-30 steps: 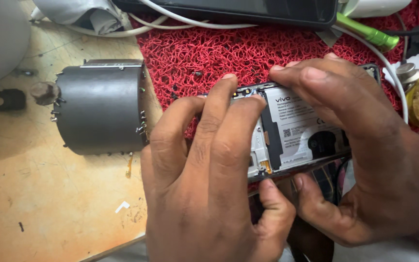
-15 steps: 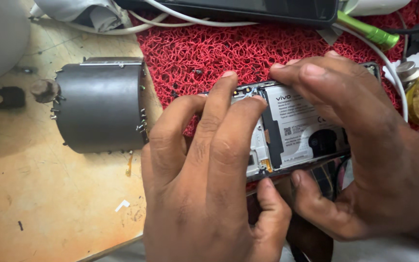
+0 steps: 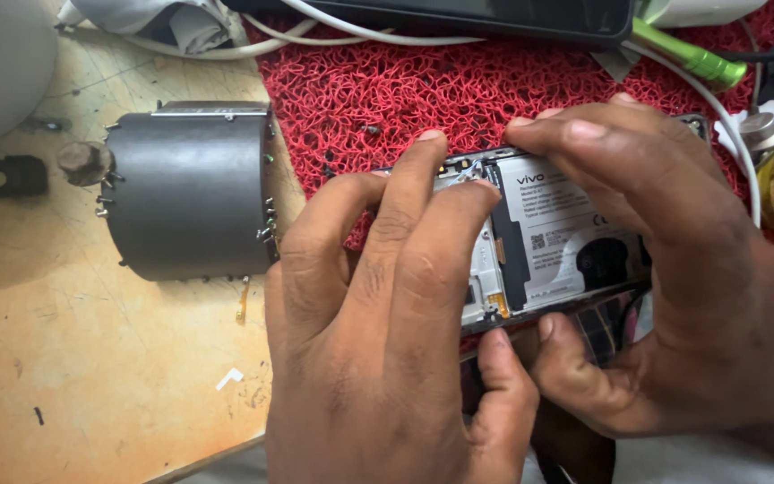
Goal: The person works on a disassembled smartphone, pressing down internal components and applying adhesive to small parts. They handle a battery, a small black plastic piece, and a tube of glue while repositioning internal elements.
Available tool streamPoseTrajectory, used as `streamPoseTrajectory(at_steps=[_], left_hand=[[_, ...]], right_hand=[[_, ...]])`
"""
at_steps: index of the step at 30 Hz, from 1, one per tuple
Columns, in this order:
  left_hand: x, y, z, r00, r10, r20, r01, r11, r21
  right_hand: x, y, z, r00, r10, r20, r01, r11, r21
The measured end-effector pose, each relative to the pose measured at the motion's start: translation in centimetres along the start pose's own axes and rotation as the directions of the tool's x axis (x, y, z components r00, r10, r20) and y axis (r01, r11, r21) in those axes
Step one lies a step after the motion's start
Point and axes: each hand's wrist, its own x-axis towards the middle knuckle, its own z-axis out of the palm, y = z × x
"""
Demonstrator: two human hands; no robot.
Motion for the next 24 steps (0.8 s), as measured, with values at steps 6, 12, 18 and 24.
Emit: streamPoseTrajectory(at_steps=[6, 12, 18, 24], left_hand=[[0.0, -0.2, -0.1, 1.000, 0.008, 0.011, -0.008, 1.000, 0.020], [0.0, -0.3, -0.1, 1.000, 0.008, 0.019, -0.008, 1.000, 0.019], [-0.2, -0.2, -0.1, 1.000, -0.001, 0.016, 0.000, 1.000, 0.022], [-0.2, -0.3, -0.4, 1.000, 0.009, 0.009, -0.009, 1.000, 0.021]], right_hand=[[0.0, 0.0, -0.1, 1.000, -0.004, 0.007, 0.004, 1.000, 0.009], [-0.1, 0.3, -0.1, 0.999, -0.034, 0.007, 0.034, 0.999, -0.019], [0.1, -0.1, -0.4, 0.999, -0.019, 0.049, 0.020, 1.000, -0.014], [0.7, -1.0, -2.1, 0.986, 0.007, 0.166, 0.010, 0.995, -0.096]])
